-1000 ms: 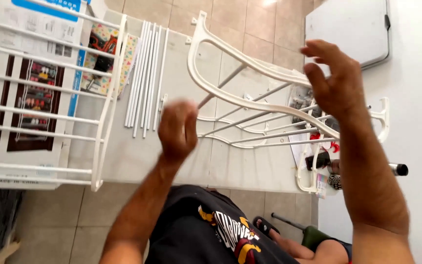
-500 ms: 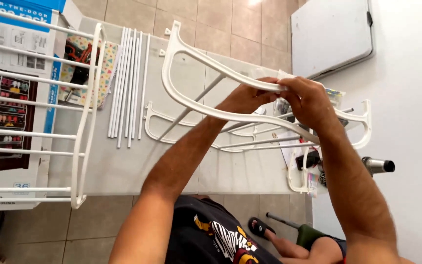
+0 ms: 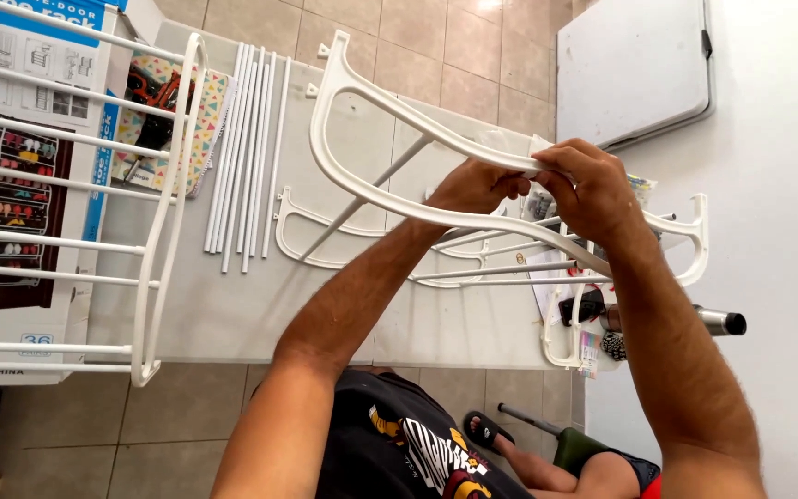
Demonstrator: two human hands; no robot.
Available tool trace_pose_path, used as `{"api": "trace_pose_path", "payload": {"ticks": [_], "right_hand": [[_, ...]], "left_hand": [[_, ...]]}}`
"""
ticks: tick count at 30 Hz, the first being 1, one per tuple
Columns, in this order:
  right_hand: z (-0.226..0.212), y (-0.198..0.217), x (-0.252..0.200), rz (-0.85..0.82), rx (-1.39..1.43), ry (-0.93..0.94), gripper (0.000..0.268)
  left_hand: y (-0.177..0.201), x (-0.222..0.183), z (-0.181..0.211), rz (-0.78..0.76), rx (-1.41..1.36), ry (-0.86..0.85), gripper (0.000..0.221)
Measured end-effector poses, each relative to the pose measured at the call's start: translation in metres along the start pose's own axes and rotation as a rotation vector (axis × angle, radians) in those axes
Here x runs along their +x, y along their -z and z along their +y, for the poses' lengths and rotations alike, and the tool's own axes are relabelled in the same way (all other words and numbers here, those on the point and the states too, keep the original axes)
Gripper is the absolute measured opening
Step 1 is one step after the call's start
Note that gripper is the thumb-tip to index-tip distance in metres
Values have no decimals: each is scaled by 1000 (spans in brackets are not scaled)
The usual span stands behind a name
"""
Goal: Assembling a multi-tier shoe rack by inserting metal rods into plastic side frames on a table.
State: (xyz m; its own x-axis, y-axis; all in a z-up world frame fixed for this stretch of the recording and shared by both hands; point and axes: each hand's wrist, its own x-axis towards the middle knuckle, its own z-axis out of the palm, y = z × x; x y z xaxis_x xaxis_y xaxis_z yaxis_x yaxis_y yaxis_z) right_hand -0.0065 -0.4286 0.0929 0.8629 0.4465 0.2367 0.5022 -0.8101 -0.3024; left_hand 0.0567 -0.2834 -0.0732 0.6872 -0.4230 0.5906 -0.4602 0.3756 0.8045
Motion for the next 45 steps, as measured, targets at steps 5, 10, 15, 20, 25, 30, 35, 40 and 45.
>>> {"api": "trace_pose_path", "payload": {"ticks": [5,10,15,20,25,30,35,40,45], "right_hand": [[-13,9,7,-49,46,-84,16],[-11,11,11,-81,-84,-59,10],[-5,10,14,-80,-123,-47,6],[-14,7,21,-88,-160,-80,7],[-3,3,14,-68,-227,-65,10],[-12,6,6,-73,-266,-41,8],[-51,19,-10,107,-393,132,40],[-99,-1,-29,-4,-210,137,33],[-97,-15,-26,6,-192,135,16]], "left_hand": [[-2,1,6,8,-94,31,22],[-1,2,17,54,-107,35,22],[2,1,21,65,-95,38,24],[11,3,42,60,10,183,22],[9,6,37,44,95,224,19],[13,-6,44,-3,37,294,14],[24,-52,56,319,-12,120,26],[14,-101,107,327,0,47,24],[4,-96,113,387,141,-90,11]]}}
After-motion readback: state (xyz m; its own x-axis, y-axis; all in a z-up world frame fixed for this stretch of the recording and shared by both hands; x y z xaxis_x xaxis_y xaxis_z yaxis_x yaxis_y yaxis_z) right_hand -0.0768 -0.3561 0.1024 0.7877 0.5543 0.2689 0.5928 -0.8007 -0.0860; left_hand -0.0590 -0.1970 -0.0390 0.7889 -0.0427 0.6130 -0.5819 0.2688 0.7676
